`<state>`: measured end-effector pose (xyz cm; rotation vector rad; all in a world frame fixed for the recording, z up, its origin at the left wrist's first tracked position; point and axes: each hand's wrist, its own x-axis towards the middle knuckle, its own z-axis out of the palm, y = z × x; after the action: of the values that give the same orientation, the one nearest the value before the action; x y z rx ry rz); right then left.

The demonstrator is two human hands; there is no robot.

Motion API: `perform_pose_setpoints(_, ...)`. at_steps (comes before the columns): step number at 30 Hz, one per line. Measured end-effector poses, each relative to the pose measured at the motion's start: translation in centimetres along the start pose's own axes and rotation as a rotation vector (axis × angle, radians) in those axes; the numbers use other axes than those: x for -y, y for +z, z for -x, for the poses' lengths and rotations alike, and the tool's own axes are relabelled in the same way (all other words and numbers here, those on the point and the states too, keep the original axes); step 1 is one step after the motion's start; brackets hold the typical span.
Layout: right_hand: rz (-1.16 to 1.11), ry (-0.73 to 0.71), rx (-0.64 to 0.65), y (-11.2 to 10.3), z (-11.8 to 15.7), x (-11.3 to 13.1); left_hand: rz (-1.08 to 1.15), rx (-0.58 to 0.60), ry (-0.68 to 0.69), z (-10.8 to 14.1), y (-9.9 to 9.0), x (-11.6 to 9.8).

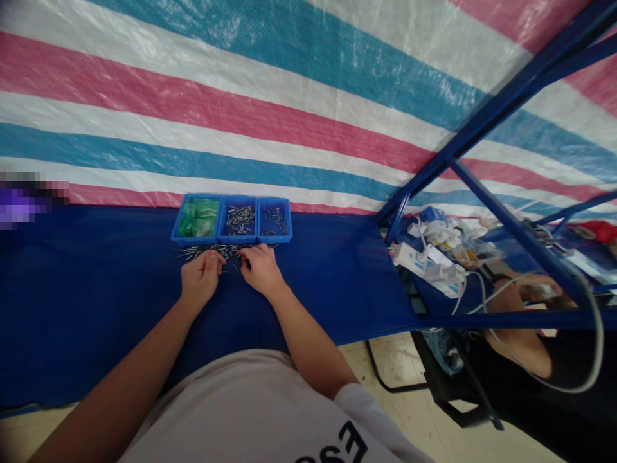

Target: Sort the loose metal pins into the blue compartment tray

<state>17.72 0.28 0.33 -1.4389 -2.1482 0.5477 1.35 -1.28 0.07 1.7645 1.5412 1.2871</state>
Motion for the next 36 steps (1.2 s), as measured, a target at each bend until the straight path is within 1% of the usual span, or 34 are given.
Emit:
perform_pose_setpoints(3, -0.092, -0.029, -0.052, -0.2, 0.0, 0.4, -0.004, 0.001, 0.004, 0.0, 0.0, 0.0)
perform_pose_setpoints(6, -0.269, -0.063, -0.136, -0.3, 0.0, 0.7, -0.042, 0.018, 0.024, -0.2, 0.0, -0.1)
perform_pose_setpoints(8, -0.401, -0.057, -0.177, 0.0, -0.1, 0.8, -0.078, 0.041, 0.049, -0.2, 0.1, -0.2)
perform_pose_setpoints(11, -0.663, 0.041, -0.214, 0.7, -0.3, 0.9, -0.102, 0.061, 0.093, -0.2, 0.3, -0.1)
perform_pose_setpoints(14, -0.964, 0.146, -0.222, 1.4, -0.6, 1.0, -0.085, 0.091, 0.124, -0.1, 0.5, 0.0)
perform_pose_setpoints(17, -1.127, 0.222, -0.208, 1.6, -0.8, 1.1, -0.067, 0.108, 0.124, 0.0, 0.7, -0.1)
perform_pose_setpoints(20, -1.193, 0.271, -0.191, 1.4, -0.9, 1.2, -0.070, 0.094, 0.122, 0.0, 0.8, -0.1)
perform_pose_setpoints(23, -1.225, 0.272, -0.181, 1.1, -0.9, 1.4, -0.086, 0.091, 0.124, 0.0, 0.9, -0.1)
perform_pose_setpoints(27, -1.214, 0.274, -0.183, 1.0, -1.0, 1.4, -0.088, 0.090, 0.117, 0.1, 0.9, 0.0)
perform_pose_setpoints(31, -1.192, 0.307, -0.213, 1.1, -1.1, 1.1, -0.098, 0.057, 0.114, 0.1, 0.7, 0.0)
perform_pose_setpoints(36, -1.204, 0.302, -0.210, 0.8, -1.1, 1.3, -0.106, 0.030, 0.109, 0.0, 0.5, 0.0)
